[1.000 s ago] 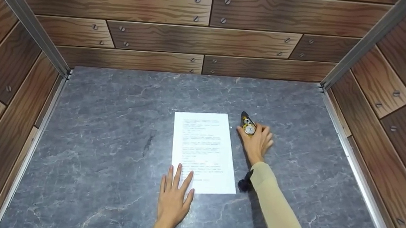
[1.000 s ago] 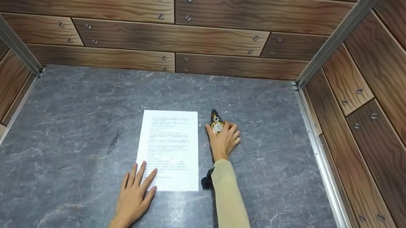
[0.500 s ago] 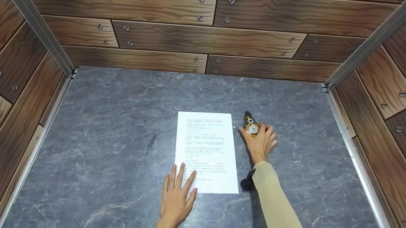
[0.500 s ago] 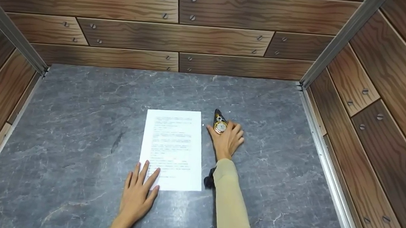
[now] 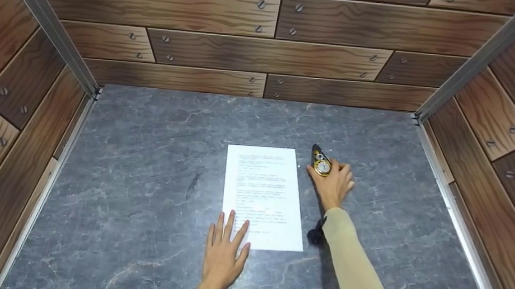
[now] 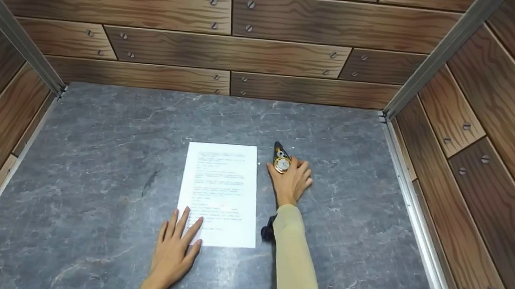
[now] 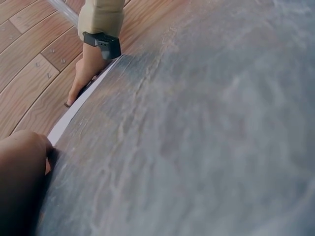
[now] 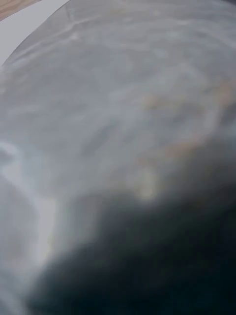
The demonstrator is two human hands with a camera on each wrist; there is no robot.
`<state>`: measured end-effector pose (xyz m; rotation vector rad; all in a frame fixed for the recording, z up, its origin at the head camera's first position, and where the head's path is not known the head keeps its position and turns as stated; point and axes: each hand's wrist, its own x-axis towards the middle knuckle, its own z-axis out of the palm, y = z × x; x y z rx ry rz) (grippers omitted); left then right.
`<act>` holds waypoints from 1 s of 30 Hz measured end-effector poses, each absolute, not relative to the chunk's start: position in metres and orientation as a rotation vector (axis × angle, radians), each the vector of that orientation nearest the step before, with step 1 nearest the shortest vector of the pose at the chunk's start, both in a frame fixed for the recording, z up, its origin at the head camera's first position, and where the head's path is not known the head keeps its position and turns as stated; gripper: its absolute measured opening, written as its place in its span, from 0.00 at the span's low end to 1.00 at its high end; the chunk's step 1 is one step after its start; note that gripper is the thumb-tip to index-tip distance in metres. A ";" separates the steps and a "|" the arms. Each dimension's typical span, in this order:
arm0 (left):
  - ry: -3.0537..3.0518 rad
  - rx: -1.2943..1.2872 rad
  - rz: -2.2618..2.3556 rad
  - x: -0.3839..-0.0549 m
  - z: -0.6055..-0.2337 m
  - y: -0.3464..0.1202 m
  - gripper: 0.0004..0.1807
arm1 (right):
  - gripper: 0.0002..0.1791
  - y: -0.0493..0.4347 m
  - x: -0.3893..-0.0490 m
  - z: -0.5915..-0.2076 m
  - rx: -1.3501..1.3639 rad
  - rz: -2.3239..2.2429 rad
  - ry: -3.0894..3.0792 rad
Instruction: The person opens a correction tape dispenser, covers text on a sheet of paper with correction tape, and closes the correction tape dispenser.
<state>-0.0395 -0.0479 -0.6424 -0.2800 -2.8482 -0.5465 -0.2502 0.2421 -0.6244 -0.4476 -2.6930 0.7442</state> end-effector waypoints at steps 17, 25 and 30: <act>-2.829 -0.296 -0.724 -0.039 -0.628 -0.051 0.27 | 0.69 0.237 -0.245 -0.617 -0.578 0.877 -2.633; -2.840 -0.366 -0.812 -0.051 -0.609 -0.065 0.27 | 0.69 0.234 -0.217 -0.604 -0.664 1.412 -2.462; -2.865 -0.454 -0.686 -0.060 -0.619 -0.072 0.29 | 0.66 0.237 -0.196 -0.604 -0.590 1.614 -2.420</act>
